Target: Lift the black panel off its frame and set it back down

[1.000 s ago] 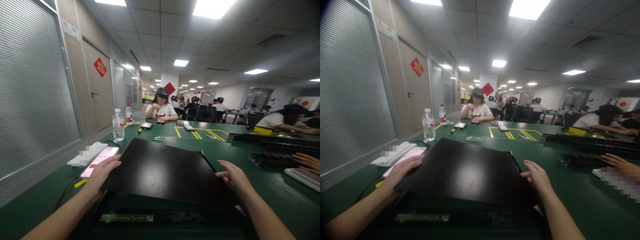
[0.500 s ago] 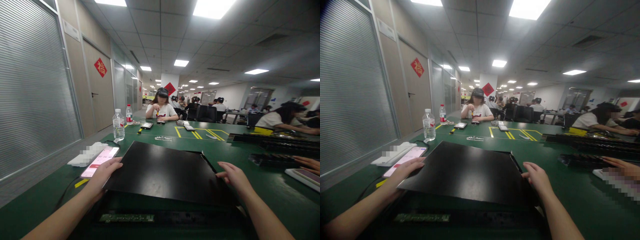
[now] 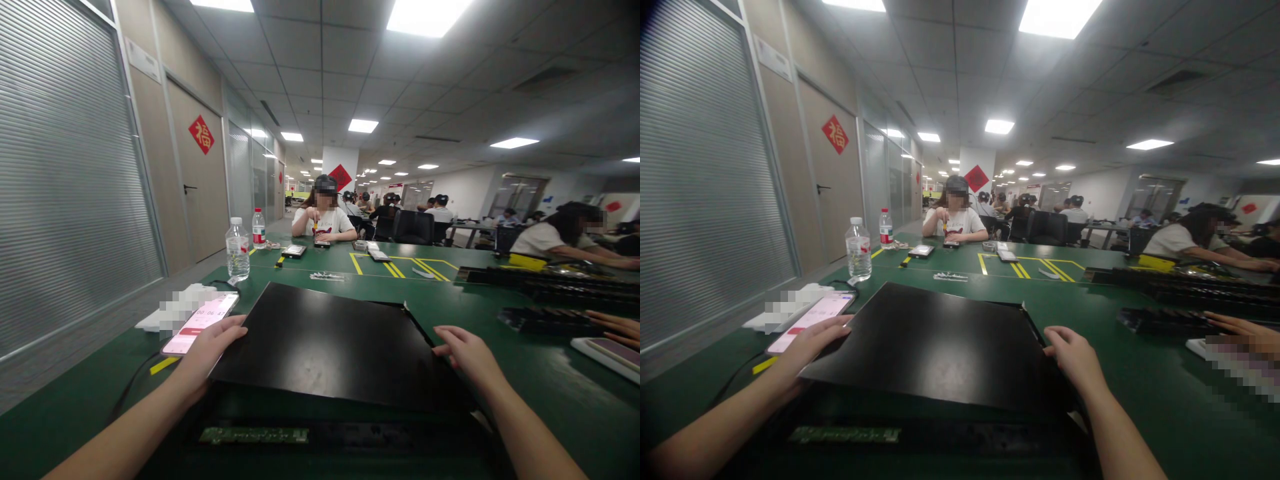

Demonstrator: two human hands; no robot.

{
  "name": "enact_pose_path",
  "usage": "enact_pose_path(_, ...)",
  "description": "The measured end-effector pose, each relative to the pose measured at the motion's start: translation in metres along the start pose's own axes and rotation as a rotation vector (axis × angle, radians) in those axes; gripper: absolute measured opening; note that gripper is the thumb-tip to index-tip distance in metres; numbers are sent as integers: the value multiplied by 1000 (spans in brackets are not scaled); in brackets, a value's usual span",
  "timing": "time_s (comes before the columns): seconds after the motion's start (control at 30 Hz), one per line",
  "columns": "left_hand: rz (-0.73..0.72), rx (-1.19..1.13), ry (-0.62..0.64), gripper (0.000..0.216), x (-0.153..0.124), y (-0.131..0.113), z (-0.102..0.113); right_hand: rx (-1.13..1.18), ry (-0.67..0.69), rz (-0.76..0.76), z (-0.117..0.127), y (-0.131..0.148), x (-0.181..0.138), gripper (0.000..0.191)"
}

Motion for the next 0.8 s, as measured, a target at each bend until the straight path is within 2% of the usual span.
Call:
enact_pose_path(0.37, -37, -24, 51, 25, -9, -7, -5, -246, 45, -8, -1, 4, 0, 38)
enact_pose_path(0.7, 3, 32, 71, 32, 3, 9, -1, -347, 5, 49, 2, 8, -2, 36)
enact_pose_path(0.8, 20, 58, 110, 36, 4, 13, -3, -365, 5, 61, 2, 8, -2, 35)
Point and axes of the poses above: each hand's wrist, its own x-axis towards the middle knuckle, its own z-axis out of the back of the hand, y = z × x, the point moved 8 cm from there along x, towards the middle knuckle, and after that the axes turned 6 degrees about z, right-handed, at the moved point
